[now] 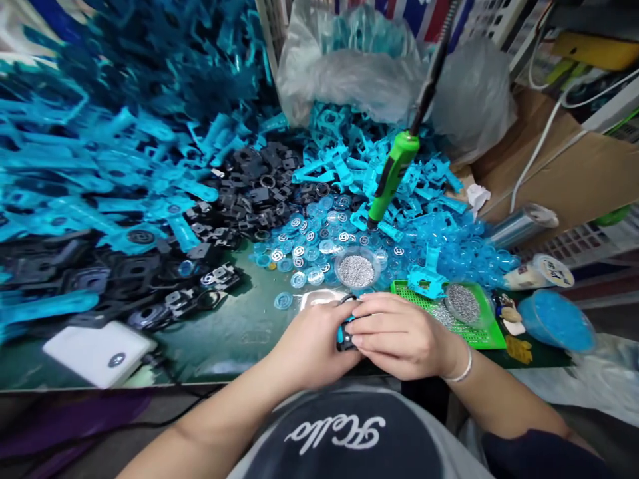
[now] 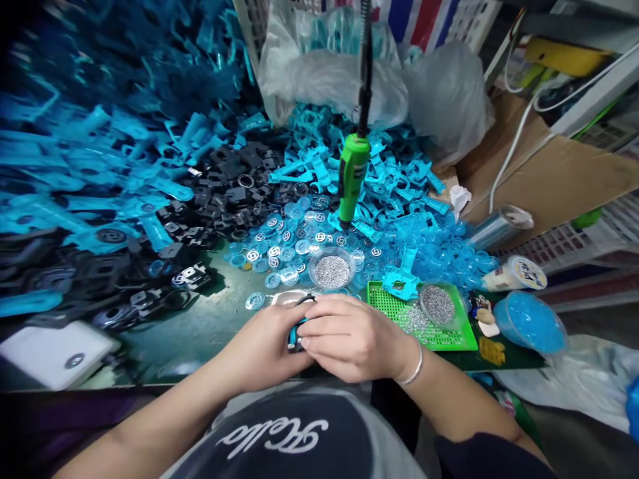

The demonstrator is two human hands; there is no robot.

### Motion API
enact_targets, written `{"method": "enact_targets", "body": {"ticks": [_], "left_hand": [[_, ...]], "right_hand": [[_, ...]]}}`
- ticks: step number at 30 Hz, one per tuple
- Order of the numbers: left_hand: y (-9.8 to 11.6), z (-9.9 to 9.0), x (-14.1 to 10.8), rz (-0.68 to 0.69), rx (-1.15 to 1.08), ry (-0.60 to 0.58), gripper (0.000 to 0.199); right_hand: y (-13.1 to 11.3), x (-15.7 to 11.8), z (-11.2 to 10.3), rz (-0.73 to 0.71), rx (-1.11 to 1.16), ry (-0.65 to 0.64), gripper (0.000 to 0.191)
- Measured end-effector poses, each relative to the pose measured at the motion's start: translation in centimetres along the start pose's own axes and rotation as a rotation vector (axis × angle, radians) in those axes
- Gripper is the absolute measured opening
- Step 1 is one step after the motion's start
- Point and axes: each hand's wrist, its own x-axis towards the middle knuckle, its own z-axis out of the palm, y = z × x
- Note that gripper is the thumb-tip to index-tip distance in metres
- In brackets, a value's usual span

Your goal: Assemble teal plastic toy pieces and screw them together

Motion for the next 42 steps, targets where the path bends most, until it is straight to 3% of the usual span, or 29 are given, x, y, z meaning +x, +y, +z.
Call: {"method": "enact_targets", "body": {"ticks": [3, 6, 9, 11, 14, 17, 19, 22, 24, 26, 29, 30, 32, 34, 35, 38, 42], "left_hand": [[-0.4, 0.0, -0.5, 0.018, -0.15, 0.004, 0.025], [-0.5, -0.1, -1.0, -0.025, -0.162, -0.025, 0.029], [-0.9, -0.9, -2.0, -0.051, -0.198, -0.039, 0.029], [-1.7, -1.6, -3.0, -0.067, -0.305, 0.015, 0.042], [-3.8, -2.0, -4.5, -0.032, -0.638, 0.13, 0.06], [-6.2, -0.9, -5.0, 0.012, -1.035, 0.245, 0.074], [-7.0, 0.0, -4.8, -0.085, -1.178, 0.413, 0.081], [-6.6, 0.8, -4.4, -0.319, -1.19, 0.736, 0.075], [-6.0, 0.7, -4.9, -0.389, -1.15, 0.843, 0.074], [-5.7, 0.2, -6.1, -0.369, -1.143, 0.837, 0.09], [-6.5, -0.8, -8.2, -0.36, -1.15, 0.778, 0.109], [-6.9, -1.1, -8.7, -0.372, -1.148, 0.769, 0.111], [-7.7, -1.4, -9.5, -0.387, -1.171, 0.768, 0.109], [-8.3, -1.5, -9.6, -0.36, -1.248, 0.757, 0.105], [-8.6, -1.4, -9.5, -0.346, -1.305, 0.737, 0.099], [-9.3, -1.1, -8.9, -0.343, -1.504, 0.61, 0.07], [-9.9, -1.3, -7.8, -0.366, -1.644, 0.548, 0.039]], "right_hand": [[0.1, 0.3, 0.9, 0.008, 0.007, -0.017, 0.008], [0.1, 0.5, 2.0, 0.012, 0.043, 0.004, 0.004], [-0.1, 0.7, 2.5, 0.065, 0.105, 0.027, 0.01], [-0.3, 0.7, 2.6, 0.181, 0.19, 0.036, 0.025], [-0.2, 1.0, 3.3, 0.371, 0.318, 0.067, 0.069], [0.1, 1.7, 5.4, 0.392, 0.344, -0.015, 0.095], [0.2, 2.4, 7.3, 0.368, 0.265, -0.007, 0.088], [-0.3, 3.5, 9.7, 0.374, -0.052, 0.11, 0.067], [-0.7, 4.3, 10.6, 0.334, -0.235, 0.084, 0.06], [-0.7, 4.9, 11.0, 0.205, -0.264, 0.005, 0.058], [1.1, 5.9, 10.8, 0.035, -0.067, -0.001, 0.059], [2.4, 6.3, 10.6, 0.064, -0.013, 0.011, 0.054], [5.5, 7.2, 10.6, 0.283, -0.043, -0.041, 0.037], [8.7, 8.1, 10.8, 0.546, -0.225, -0.226, 0.024], [10.0, 8.4, 11.1, 0.609, -0.275, -0.303, 0.019], [12.4, 9.0, 11.6, 0.634, -0.286, -0.404, 0.007], [11.9, 8.9, 10.6, 0.668, -0.266, -0.332, 0.016]]}}
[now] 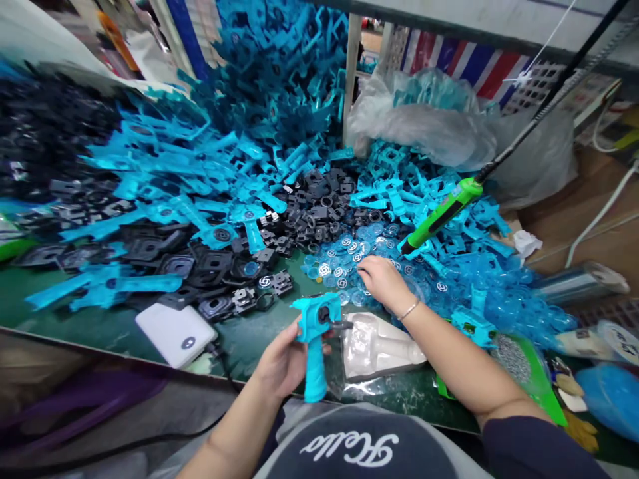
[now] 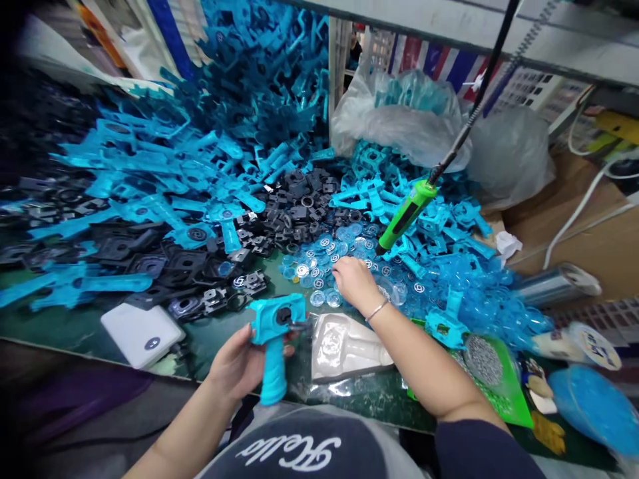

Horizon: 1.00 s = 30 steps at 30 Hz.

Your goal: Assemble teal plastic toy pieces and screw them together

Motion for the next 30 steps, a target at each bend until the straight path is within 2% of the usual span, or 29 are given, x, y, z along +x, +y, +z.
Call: {"method": "enact_targets", "body": {"ticks": [2, 6, 8, 12, 17, 20, 23, 25, 27, 28, 29, 30], "left_hand": [[0.1, 0.4, 0.6, -0.013, -0.005, 0.003, 0.035], [-0.5, 1.9, 1.8, 0.021, -0.008, -0.013, 0.039], [-1.1, 2.8, 2.3, 0.05, 0.006, -0.019, 0.049], [-2.3, 4.4, 2.9, 0.088, 0.042, -0.001, 0.067], [-2.8, 5.3, 3.1, 0.149, 0.074, -0.017, 0.068], [-2.9, 5.5, 3.0, 0.213, 0.103, -0.029, 0.061], [-2.8, 4.9, 2.9, 0.203, 0.137, -0.07, 0.06], [-2.5, 4.2, 2.9, 0.159, 0.165, -0.121, 0.066], [-2.1, 3.7, 2.8, 0.104, 0.23, -0.164, 0.07], [-1.9, 3.6, 2.7, 0.095, 0.289, -0.16, 0.069], [-1.8, 3.7, 2.6, 0.113, 0.367, -0.135, 0.067], [-1.6, 3.8, 2.5, 0.158, 0.462, -0.101, 0.063]], "right_hand": [[-0.8, -1.2, -1.0, 0.027, 0.195, 0.066, 0.017], [-4.2, -4.4, -1.9, 0.063, 0.9, 0.107, 0.025], [-5.9, -5.8, -1.6, 0.115, 0.996, 0.195, 0.021], [-7.5, -7.2, -0.9, 0.199, 0.991, 0.453, 0.019], [-7.4, -8.0, -0.7, 0.256, 1.004, 0.503, 0.021], [-7.4, -8.5, -1.1, 0.248, 0.835, 0.555, 0.018], [-7.0, -9.1, -2.2, 0.185, 0.556, 0.646, 0.021], [-6.4, -9.3, -2.9, 0.171, 0.496, 0.601, 0.029], [-5.5, -9.5, -3.2, 0.106, 0.601, 0.379, 0.048], [-5.2, -9.5, -3.2, 0.057, 0.675, 0.251, 0.051], [-4.8, -9.6, -3.0, 0.023, 0.73, 0.159, 0.047], [-4.6, -9.7, -2.8, 0.014, 0.756, 0.122, 0.04]]}}
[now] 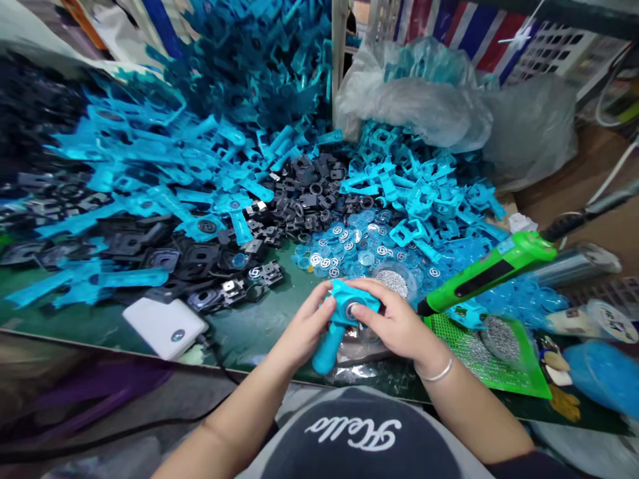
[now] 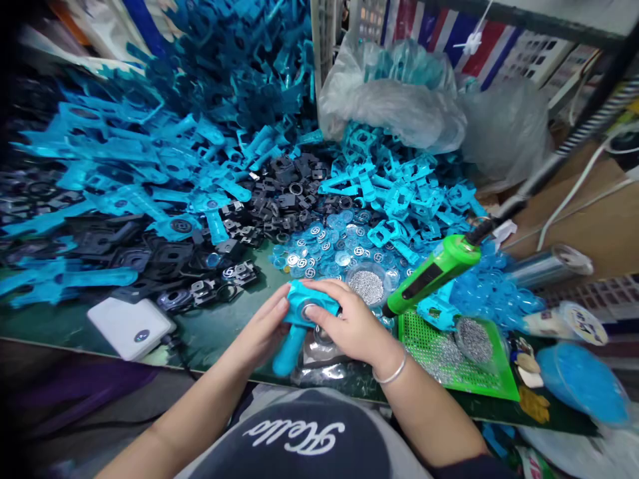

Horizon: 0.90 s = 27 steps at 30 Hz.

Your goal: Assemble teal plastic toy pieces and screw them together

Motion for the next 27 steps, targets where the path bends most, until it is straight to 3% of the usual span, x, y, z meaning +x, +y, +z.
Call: {"method": "enact_targets", "body": {"ticks": [3, 6, 10, 15, 18, 23, 27], "left_hand": [[0.3, 0.7, 0.0, 0.229, 0.271, 0.109, 0.042], [0.2, 1.5, 0.2, 0.408, 0.367, 0.117, 0.026], [-0.2, 2.1, 0.3, 0.466, 0.462, 0.099, 0.016], [-0.2, 2.7, 0.4, 0.586, 0.575, 0.256, 0.02], [0.8, 2.4, 0.4, 0.542, 0.677, 0.171, 0.016], [2.9, 2.3, -0.7, 0.274, 0.794, -0.127, 0.043], [2.8, 3.2, -1.6, 0.183, 0.872, -0.076, 0.029]], "right_hand": [[0.7, -0.5, 0.4, 0.011, -0.043, 0.112, 0.036], [0.7, -1.0, 0.6, -0.042, -0.068, 0.076, 0.04], [0.7, -1.5, 1.4, -0.097, -0.108, 0.16, 0.031], [1.6, -1.5, 2.9, -0.161, -0.119, 0.318, 0.027], [2.1, -1.3, 2.1, -0.15, -0.074, 0.277, 0.026], [1.8, -1.0, -0.7, -0.11, -0.033, -0.015, 0.039], [1.3, -1.4, -0.4, -0.056, -0.04, 0.004, 0.036]]}}
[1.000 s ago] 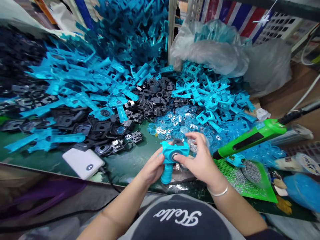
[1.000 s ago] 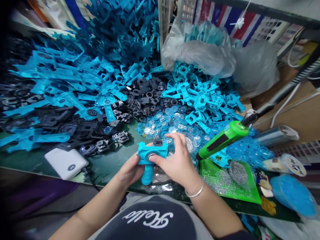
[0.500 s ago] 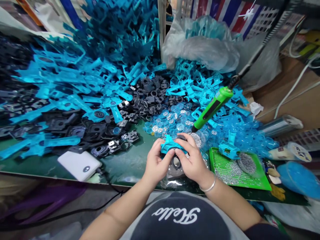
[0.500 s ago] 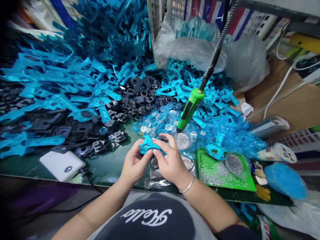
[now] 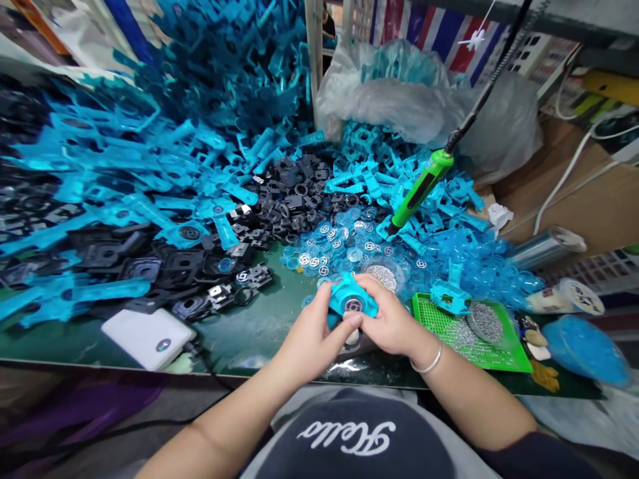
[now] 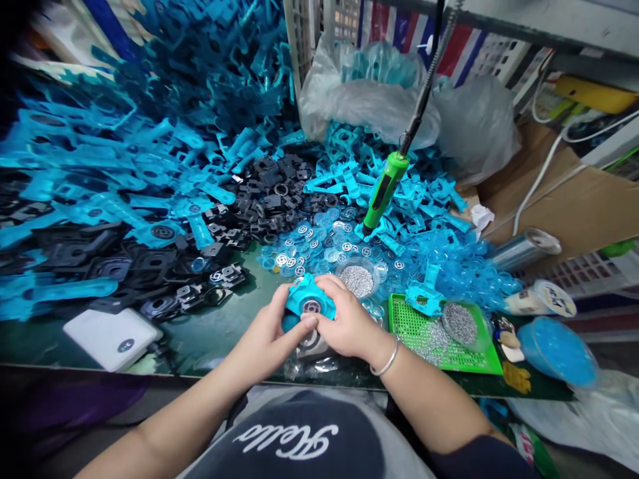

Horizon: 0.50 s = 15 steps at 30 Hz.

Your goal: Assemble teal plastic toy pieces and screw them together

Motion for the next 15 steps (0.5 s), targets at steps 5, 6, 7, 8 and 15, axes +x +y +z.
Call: {"method": "enact_targets", "body": {"ticks": [5, 6, 7, 8, 15], "left_hand": [[-0.9, 0.9, -0.1, -0.066, -0.129, 0.044, 0.03], [-1.2, 1.0, 0.0, -0.072, -0.202, 0.054, 0.032], [-1.3, 1.0, 0.2, -0.075, -0.291, 0.064, 0.035], [-1.5, 0.9, 0.4, -0.073, -0.383, 0.074, 0.037], [-1.0, 1.0, 0.8, 0.028, -0.661, 0.145, 0.035]], "right_hand": [[0.4, -0.2, 0.8, -0.027, -0.031, 0.051, 0.024], [0.6, -0.1, 0.6, -0.05, -0.054, 0.017, 0.028], [0.7, -0.1, 0.2, -0.073, -0.088, -0.004, 0.032], [0.7, -0.1, -0.3, -0.098, -0.132, 0.011, 0.036], [-1.0, -2.1, -2.1, -0.668, -0.565, 0.234, 0.023]]}}
